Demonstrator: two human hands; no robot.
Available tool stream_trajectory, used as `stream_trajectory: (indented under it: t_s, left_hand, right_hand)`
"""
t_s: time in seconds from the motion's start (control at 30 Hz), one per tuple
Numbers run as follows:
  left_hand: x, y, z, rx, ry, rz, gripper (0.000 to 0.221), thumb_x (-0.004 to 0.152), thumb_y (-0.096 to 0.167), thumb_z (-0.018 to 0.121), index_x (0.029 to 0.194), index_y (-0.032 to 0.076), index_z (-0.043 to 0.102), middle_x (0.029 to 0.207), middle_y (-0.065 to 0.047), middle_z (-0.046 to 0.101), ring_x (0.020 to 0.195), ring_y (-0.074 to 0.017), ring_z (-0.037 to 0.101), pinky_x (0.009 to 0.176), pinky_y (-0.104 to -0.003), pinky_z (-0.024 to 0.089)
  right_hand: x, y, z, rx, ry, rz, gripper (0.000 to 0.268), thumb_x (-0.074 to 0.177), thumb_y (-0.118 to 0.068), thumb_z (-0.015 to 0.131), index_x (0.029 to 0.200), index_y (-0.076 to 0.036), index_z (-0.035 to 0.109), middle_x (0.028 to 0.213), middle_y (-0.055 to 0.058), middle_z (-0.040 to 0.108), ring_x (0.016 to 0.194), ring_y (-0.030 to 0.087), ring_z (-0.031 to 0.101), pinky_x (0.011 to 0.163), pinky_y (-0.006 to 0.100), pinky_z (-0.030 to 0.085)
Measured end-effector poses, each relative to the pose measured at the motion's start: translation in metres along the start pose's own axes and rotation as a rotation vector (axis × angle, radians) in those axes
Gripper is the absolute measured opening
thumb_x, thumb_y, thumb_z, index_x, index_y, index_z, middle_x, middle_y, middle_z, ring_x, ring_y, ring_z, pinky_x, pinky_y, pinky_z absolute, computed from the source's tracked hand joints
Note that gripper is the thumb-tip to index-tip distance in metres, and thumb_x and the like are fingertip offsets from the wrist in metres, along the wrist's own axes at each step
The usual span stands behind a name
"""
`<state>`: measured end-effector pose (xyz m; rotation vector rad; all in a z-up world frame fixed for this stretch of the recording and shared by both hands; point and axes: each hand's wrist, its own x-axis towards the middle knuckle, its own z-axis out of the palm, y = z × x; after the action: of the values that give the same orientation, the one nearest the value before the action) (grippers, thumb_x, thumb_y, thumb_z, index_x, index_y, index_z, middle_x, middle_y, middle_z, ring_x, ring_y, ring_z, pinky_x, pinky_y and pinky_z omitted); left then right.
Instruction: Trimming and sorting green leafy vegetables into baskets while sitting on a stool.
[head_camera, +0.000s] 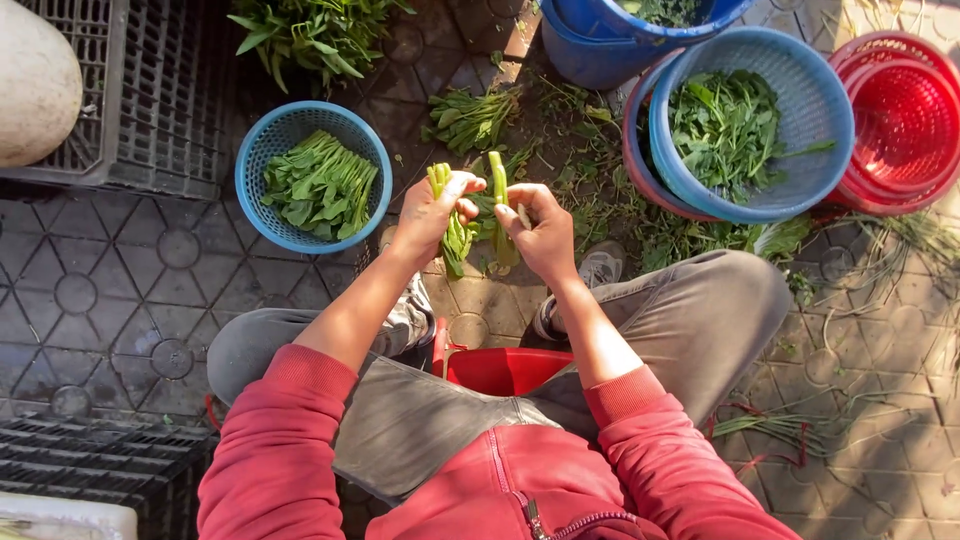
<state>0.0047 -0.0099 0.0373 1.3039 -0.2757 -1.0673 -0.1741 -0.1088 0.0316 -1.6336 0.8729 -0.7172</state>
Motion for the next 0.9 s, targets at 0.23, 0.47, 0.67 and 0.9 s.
stream_trajectory:
  t_s: [0.23,0.47,0.67,0.9]
  left_hand:
    - [-0.003,-0.009,0.011,-0.148,-0.020,0.033,0.024,0.113,0.019,0.068,0.125,-0.002,0.072,0.112,-0.016,0.081,0.091,-0.0201,0.082,0.075,-0.034,0.070]
    - [-0.003,-0.016,0.009,-0.152,-0.074,0.026,0.028,0.114,0.024,0.069,0.128,0.000,0.073,0.115,-0.017,0.081,0.096,-0.0236,0.082,0.080,-0.037,0.071]
    - [-0.015,0.012,0.017,0.048,-0.295,0.021,0.015,0.111,0.018,0.073,0.118,0.005,0.077,0.095,-0.016,0.082,0.079,-0.0231,0.081,0.069,-0.039,0.070]
    - [-0.023,0.046,0.025,0.026,-0.734,-0.140,0.017,0.102,0.014,0.080,0.103,-0.003,0.080,0.087,-0.018,0.083,0.068,-0.0205,0.082,0.061,-0.032,0.070]
  right_hand:
    - [-0.010,-0.010,0.030,-0.012,-0.026,-0.106,0.029,0.092,-0.013,0.093,0.118,-0.018,0.083,0.098,0.010,0.082,0.103,0.032,0.083,0.088,0.045,0.067]
    - [-0.011,-0.019,0.026,-0.058,-0.083,-0.151,0.029,0.091,-0.014,0.094,0.118,-0.018,0.084,0.099,0.008,0.079,0.099,0.028,0.082,0.087,0.042,0.067]
    - [0.026,-0.052,-0.027,-0.024,-0.207,-0.082,0.025,0.103,-0.012,0.081,0.129,-0.014,0.080,0.103,0.006,0.072,0.084,0.012,0.068,0.075,0.030,0.060]
    - [0.042,-0.124,-0.033,-0.024,-0.503,-0.102,0.014,0.104,0.001,0.080,0.118,0.004,0.080,0.076,0.013,0.067,0.065,0.018,0.071,0.048,0.028,0.053]
